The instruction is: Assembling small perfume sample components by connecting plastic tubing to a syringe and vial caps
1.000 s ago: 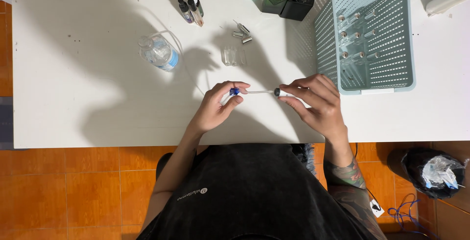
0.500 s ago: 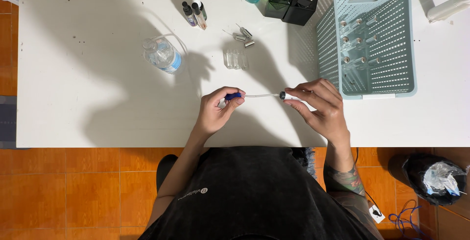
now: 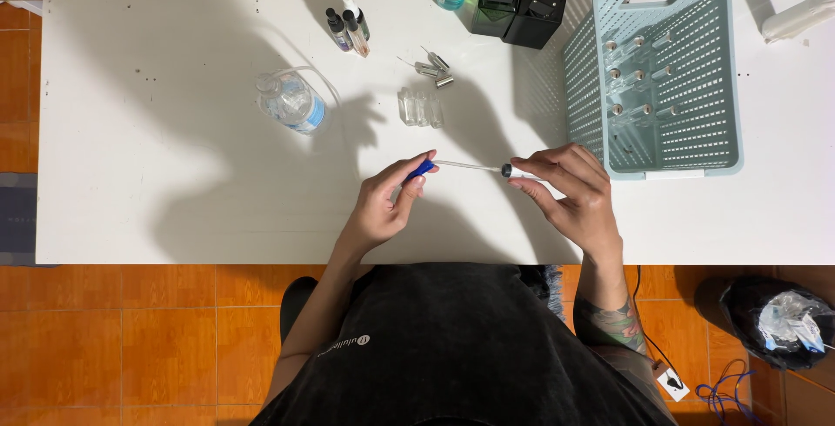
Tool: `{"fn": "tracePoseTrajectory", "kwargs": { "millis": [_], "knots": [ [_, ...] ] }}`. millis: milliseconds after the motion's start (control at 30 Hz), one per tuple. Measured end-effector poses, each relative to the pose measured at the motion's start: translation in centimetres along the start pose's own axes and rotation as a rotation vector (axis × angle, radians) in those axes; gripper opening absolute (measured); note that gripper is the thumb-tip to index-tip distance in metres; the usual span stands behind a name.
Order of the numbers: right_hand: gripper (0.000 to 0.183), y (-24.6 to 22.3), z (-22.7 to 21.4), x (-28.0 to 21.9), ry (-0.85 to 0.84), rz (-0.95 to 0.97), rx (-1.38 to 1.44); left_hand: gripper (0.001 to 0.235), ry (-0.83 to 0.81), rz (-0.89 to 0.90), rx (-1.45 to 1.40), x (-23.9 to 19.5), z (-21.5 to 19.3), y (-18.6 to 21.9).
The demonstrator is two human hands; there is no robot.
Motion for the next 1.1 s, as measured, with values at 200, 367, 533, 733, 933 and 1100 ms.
{"fn": "tracePoseTrajectory", "kwargs": {
  "millis": [200,367,533,733,933,1100],
  "knots": [
    [0.015,0.2,0.1,-0.1,0.005,-0.007,-0.005,0.030,0.022,0.039,0.030,0.4,-0.3,0.8],
    [0.015,0.2,0.1,-0.1,0.000,0.007,-0.004,0.037,-0.032,0.065,0.021,-0.1,-0.1,-0.6],
    [0.015,0.6,0.3,-0.4,-0.001,0.012,-0.007,0.044,-0.070,0.083,0.046,0.2,-0.3,0.1],
    [0.016,1.1,0.3,-0.8,0.008,0.011,-0.005,0.052,-0.101,0.061,0.036,-0.1,-0.2,-0.2],
    [0.016,1.3,0.2,-0.9,0.009,0.035,-0.008,0.045,-0.029,0.014,0.069,-0.7,-0.4,-2.2],
    [0.020,1.6,0.2,-1.1,-0.046,0.105,-0.017,0.042,0.031,-0.055,0.089,-1.0,-0.5,-3.0]
  ]
}}
Point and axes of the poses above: each hand's wrist, its own x-axis towards the middle knuckle, its own z-axis out of the palm, y = z × x, the point moved 5 cm from there along x, towards the middle knuckle, and after that the axes turned 6 degrees about -y, right-handed, at the moved point
